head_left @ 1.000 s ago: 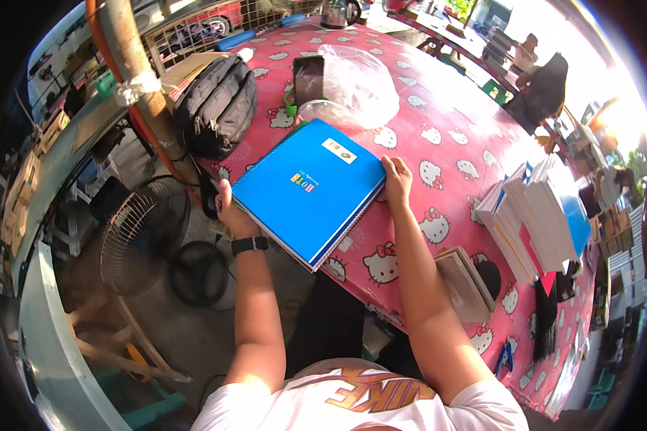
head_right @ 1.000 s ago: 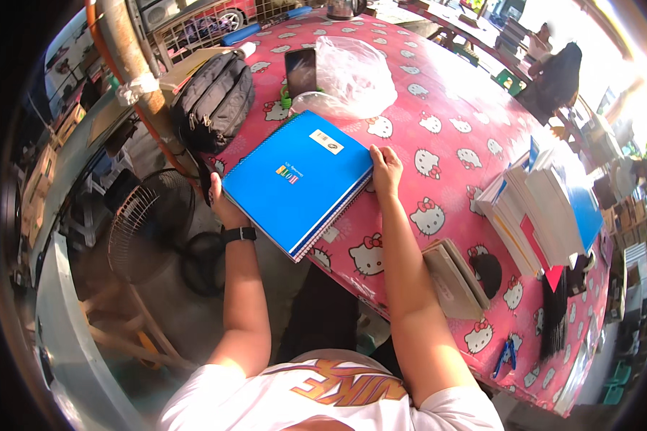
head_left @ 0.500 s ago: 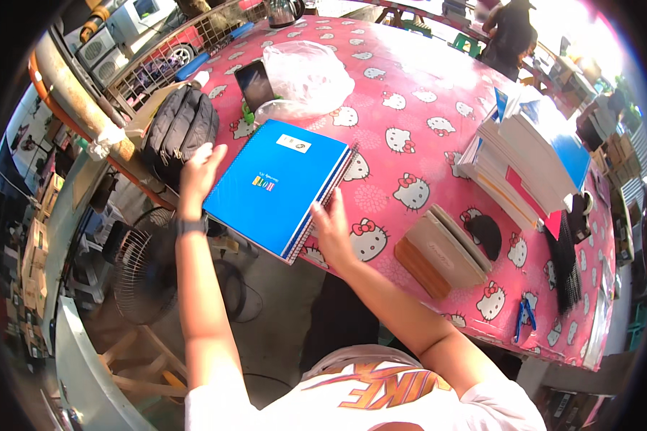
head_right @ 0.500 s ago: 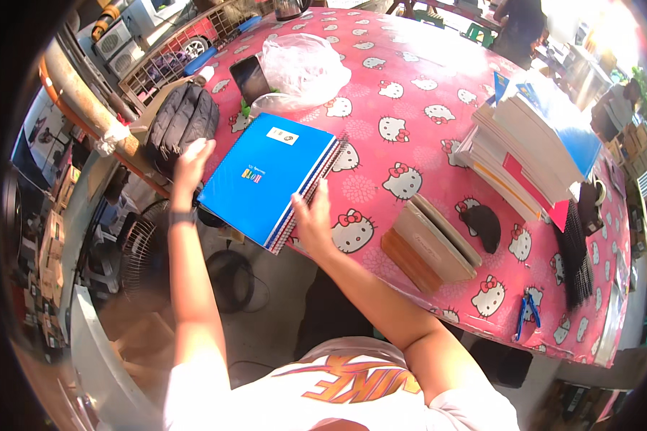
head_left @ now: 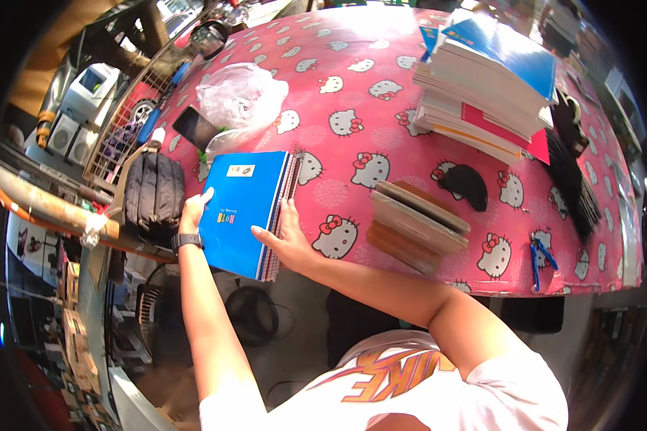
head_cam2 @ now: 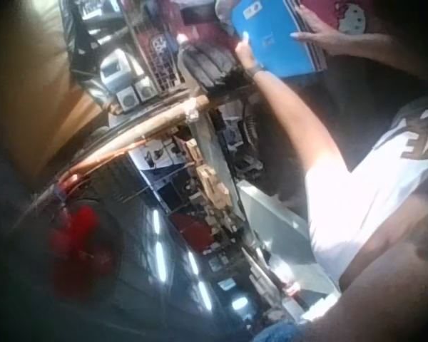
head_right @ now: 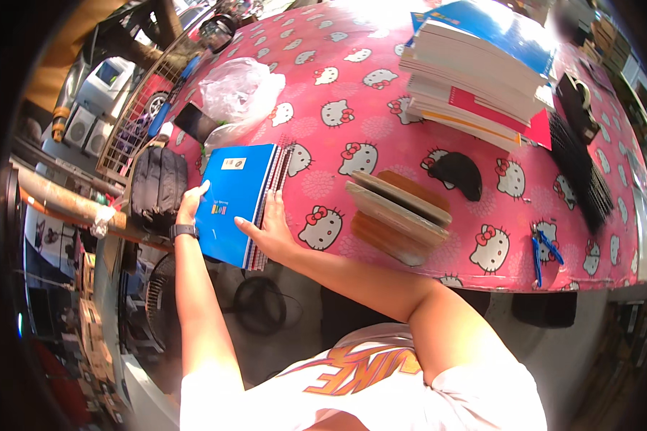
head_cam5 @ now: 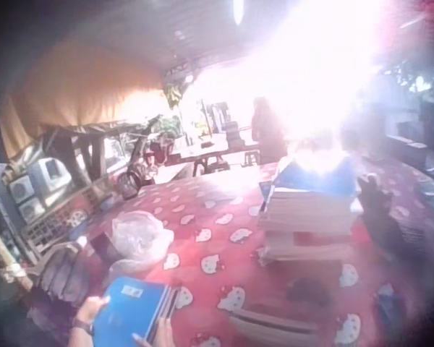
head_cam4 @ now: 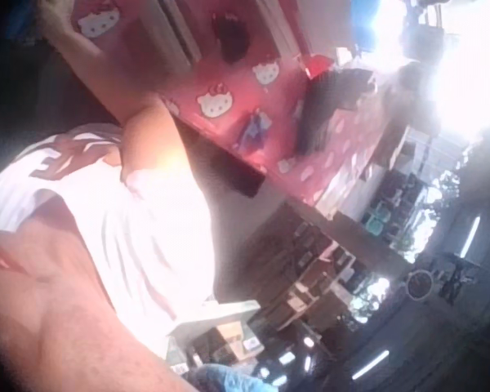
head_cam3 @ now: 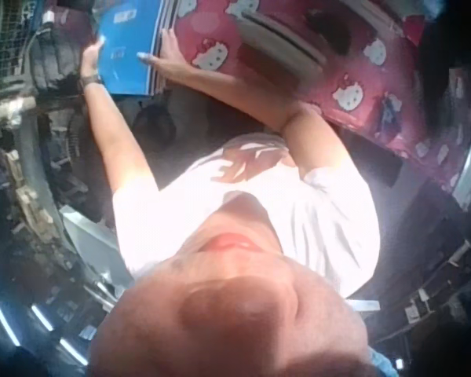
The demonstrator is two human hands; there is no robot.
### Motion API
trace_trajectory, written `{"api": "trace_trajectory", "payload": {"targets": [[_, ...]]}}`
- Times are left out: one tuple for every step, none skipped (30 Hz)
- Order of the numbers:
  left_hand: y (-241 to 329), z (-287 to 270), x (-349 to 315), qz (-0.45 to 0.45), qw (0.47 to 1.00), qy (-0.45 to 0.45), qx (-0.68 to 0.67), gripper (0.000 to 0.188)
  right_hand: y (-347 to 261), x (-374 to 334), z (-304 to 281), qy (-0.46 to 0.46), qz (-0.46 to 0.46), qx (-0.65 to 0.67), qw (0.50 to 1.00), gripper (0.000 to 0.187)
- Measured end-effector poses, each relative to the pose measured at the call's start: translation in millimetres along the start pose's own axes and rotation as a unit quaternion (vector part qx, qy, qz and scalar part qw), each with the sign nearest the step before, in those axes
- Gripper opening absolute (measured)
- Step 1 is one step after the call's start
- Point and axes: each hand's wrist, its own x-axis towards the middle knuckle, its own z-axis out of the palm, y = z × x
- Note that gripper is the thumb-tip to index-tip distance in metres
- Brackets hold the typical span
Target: The person organizes spiral notebooks on a table by flipping through pages, using a pair of shears to trim wire or plastic coils, and stacking the notebooks.
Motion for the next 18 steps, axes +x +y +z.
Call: {"api": "trace_trajectory", "payload": {"targets": [[13, 18, -3, 0.02, 1.0, -0.002, 0.0, 0.036, 3, -1, -10, 0.023, 0.002, 0.018, 1.0, 0.105], [19, 23, -8, 0.037, 0.999, 0.004, 0.002, 0.042, 4, -5, -12, 0.036, 0.002, 0.021, 0.999, 0.105], [25, 25, -8, 0.044, 0.998, -0.027, 0.027, 0.032, 5, -11, -13, 0.052, -0.004, 0.02, 0.998, 0.103], [29, 30, -10, 0.045, 0.998, -0.035, 0.03, 0.032, 5, -20, -12, 0.064, -0.008, 0.016, 0.998, 0.102], [32, 36, -10, 0.048, 0.997, -0.053, 0.008, 0.031, 4, -28, -12, 0.073, -0.016, 0.027, 0.997, 0.1], [35, 43, -11, 0.05, 0.996, -0.071, -0.013, 0.031, 5, -36, -13, 0.082, -0.012, 0.029, 0.996, 0.1], [49, 50, -13, 0.084, 0.993, -0.086, 0.012, 0.031, 4, -44, -19, 0.08, -0.021, 0.02, 0.996, 0.1], [60, 63, -12, 0.09, 0.991, -0.1, 0.013, 0.031, 7, -49, -27, 0.083, -0.028, 0.009, 0.996, 0.101], [70, 76, -13, 0.095, 0.99, -0.1, 0.023, 0.031, 10, -55, -39, 0.102, -0.024, -0.029, 0.994, 0.093], [78, 86, -14, 0.103, 0.989, -0.097, 0.032, 0.032, 11, -61, -56, 0.116, -0.024, -0.032, 0.992, 0.093], [75, 89, -12, 0.104, 0.988, -0.107, 0.033, 0.032, 12, -67, -76, 0.058, -0.07, -0.051, 0.995, 0.084], [72, 89, -10, 0.093, 0.987, -0.13, -0.005, 0.037, 14, -75, -96, -0.001, -0.115, -0.071, 0.991, 0.077], [70, 87, -7, 0.08, 0.984, -0.151, -0.044, 0.042, 10, -88, -113, 0.006, -0.112, -0.073, 0.991, 0.077], [68, 82, -4, 0.07, 0.98, -0.177, -0.05, 0.053, 3, -102, -129, 0.026, -0.158, -0.27, 0.949, 0.066], [61, 76, 1, 0.115, 0.985, -0.126, -0.003, 0.061, -4, -115, -143, 0.037, -0.204, -0.452, 0.868, 0.056], [58, 73, 6, 0.161, 0.983, -0.073, 0.045, 0.068, -7, -124, -159, 0.033, -0.185, -0.454, 0.871, 0.053], [69, 77, 1, 0.158, 0.984, -0.069, 0.048, 0.068, -7, -131, -176, 0.03, -0.166, -0.453, 0.875, 0.05], [89, 93, -11, 0.258, 0.956, 0.007, 0.142, 0.072, -4, -136, -193, 0.028, -0.165, -0.453, 0.876, 0.05]]}}
